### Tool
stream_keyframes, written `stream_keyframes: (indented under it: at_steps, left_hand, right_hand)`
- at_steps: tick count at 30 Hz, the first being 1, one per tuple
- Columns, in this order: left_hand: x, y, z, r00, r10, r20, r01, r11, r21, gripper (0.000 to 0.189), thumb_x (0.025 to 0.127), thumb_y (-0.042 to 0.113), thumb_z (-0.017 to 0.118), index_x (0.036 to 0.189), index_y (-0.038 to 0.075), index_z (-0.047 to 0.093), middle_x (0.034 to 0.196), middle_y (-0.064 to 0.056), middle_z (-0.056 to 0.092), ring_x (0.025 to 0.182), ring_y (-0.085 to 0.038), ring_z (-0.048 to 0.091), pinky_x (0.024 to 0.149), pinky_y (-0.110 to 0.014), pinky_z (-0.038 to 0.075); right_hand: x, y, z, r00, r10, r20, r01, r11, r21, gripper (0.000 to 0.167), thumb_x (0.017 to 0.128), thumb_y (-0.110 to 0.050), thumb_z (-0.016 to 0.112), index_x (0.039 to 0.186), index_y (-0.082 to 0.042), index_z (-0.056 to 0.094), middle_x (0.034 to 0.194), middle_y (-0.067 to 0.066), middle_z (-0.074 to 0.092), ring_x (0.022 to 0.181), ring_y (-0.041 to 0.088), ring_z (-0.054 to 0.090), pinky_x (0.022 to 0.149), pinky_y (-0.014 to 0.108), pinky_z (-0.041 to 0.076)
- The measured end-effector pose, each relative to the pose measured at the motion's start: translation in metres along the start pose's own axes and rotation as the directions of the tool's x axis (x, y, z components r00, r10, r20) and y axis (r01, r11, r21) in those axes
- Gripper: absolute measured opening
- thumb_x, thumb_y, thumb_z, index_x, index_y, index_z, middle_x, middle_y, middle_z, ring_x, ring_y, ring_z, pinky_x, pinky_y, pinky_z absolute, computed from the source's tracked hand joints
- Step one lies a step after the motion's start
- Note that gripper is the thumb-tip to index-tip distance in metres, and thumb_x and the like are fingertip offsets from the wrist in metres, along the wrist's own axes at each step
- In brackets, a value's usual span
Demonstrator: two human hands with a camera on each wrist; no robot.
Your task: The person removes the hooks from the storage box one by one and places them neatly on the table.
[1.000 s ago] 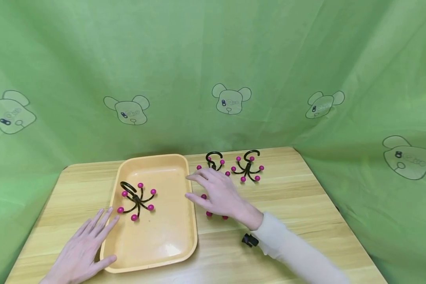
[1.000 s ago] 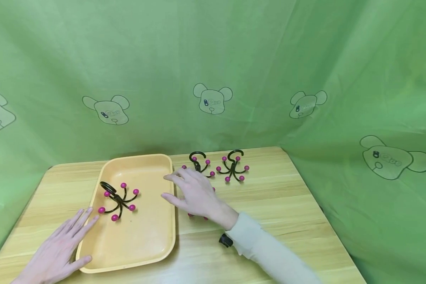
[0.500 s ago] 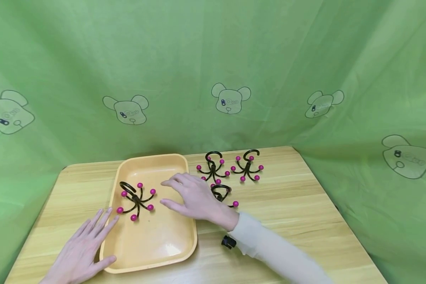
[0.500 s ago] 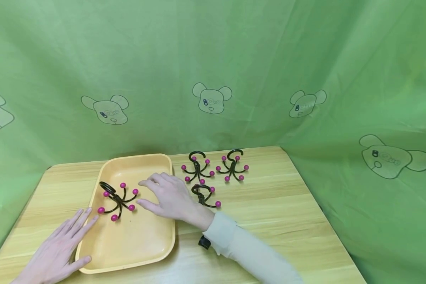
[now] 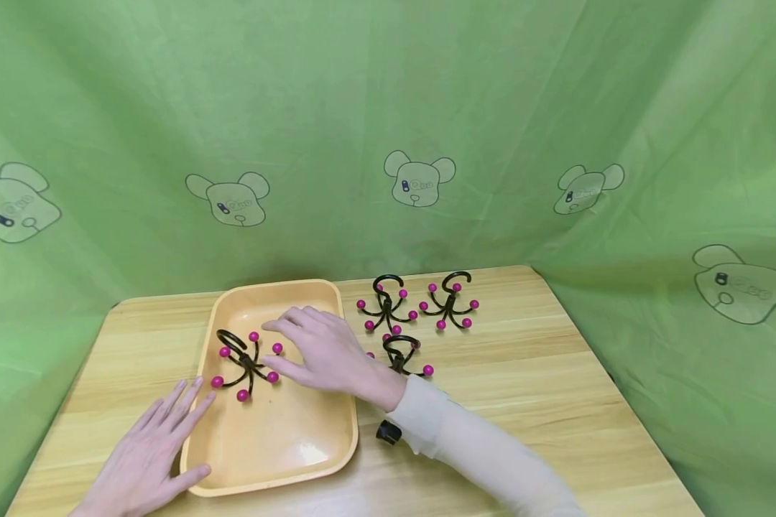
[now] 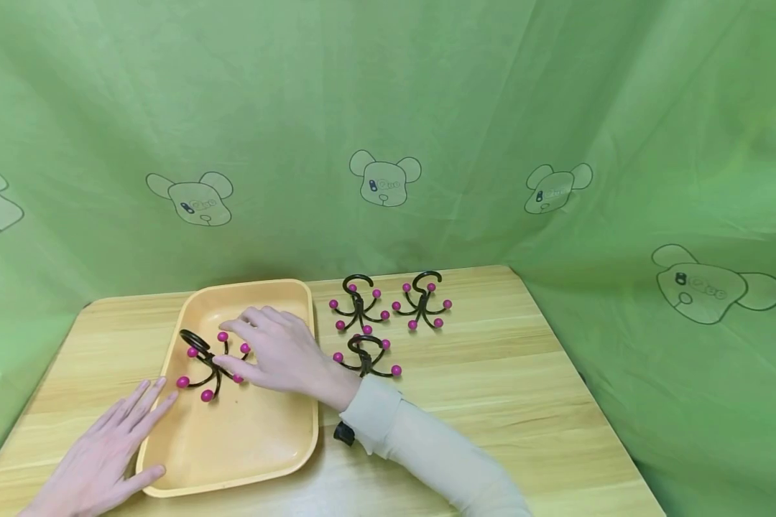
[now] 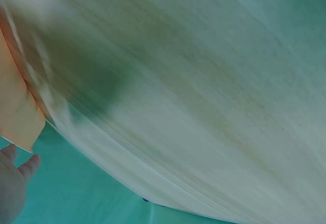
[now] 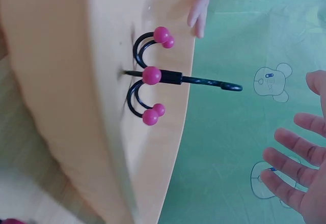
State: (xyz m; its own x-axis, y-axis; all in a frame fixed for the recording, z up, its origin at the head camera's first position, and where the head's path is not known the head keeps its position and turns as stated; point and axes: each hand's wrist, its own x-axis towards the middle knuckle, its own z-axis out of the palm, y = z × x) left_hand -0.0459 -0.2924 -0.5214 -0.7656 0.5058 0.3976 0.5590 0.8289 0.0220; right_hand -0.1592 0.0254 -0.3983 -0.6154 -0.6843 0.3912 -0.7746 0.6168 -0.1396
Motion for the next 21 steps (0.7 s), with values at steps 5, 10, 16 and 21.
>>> stream_keyframes:
  at_steps: [5,10,16,21]
  left_hand:
    - [0.000,-0.001,0.000,1.000,0.003,0.004,-0.003,1.000,0.001,0.102,0.089,0.079,0.056,0.162,0.009,0.042,0.173,-0.018,0.031,0.169,-0.018,0.002,0.134,-0.022,-0.011]
    - [-0.001,-0.001,0.000,1.000,0.005,0.003,-0.005,1.000,0.002,0.102,0.089,0.079,0.056,0.161,0.009,0.042,0.173,-0.018,0.031,0.169,-0.018,0.002,0.134,-0.022,-0.010]
    - [0.000,-0.001,0.000,1.000,0.006,-0.001,-0.006,1.000,0.005,0.103,0.087,0.080,0.057,0.162,0.010,0.042,0.173,-0.018,0.033,0.169,-0.017,0.002,0.134,-0.021,-0.009]
    - [0.000,-0.001,0.000,1.000,0.005,-0.001,-0.005,1.000,0.001,0.103,0.087,0.079,0.059,0.162,0.010,0.042,0.173,-0.017,0.034,0.168,-0.014,-0.001,0.134,-0.021,-0.009]
  right_hand:
    - [0.012,-0.008,0.000,0.999,0.003,0.040,-0.002,1.000,-0.027,0.053,0.102,-0.060,0.057,0.141,-0.025,0.066,0.128,-0.005,0.072,0.113,0.011,0.068,0.094,0.025,0.058]
    - [0.025,-0.012,0.007,0.999,0.001,0.043,0.001,0.999,-0.041,0.052,0.102,-0.060,0.057,0.141,-0.026,0.065,0.132,-0.006,0.071,0.117,0.011,0.069,0.096,0.025,0.059]
    - [0.039,-0.013,0.019,0.994,0.035,0.104,-0.032,0.999,-0.036,0.054,0.104,-0.060,0.053,0.145,-0.026,0.062,0.141,-0.004,0.069,0.124,0.014,0.068,0.101,0.028,0.059]
    - [0.049,-0.015,0.028,0.989,0.044,0.141,-0.038,0.998,-0.039,0.055,0.105,-0.060,0.051,0.147,-0.025,0.061,0.140,-0.003,0.070,0.123,0.014,0.069,0.099,0.028,0.060]
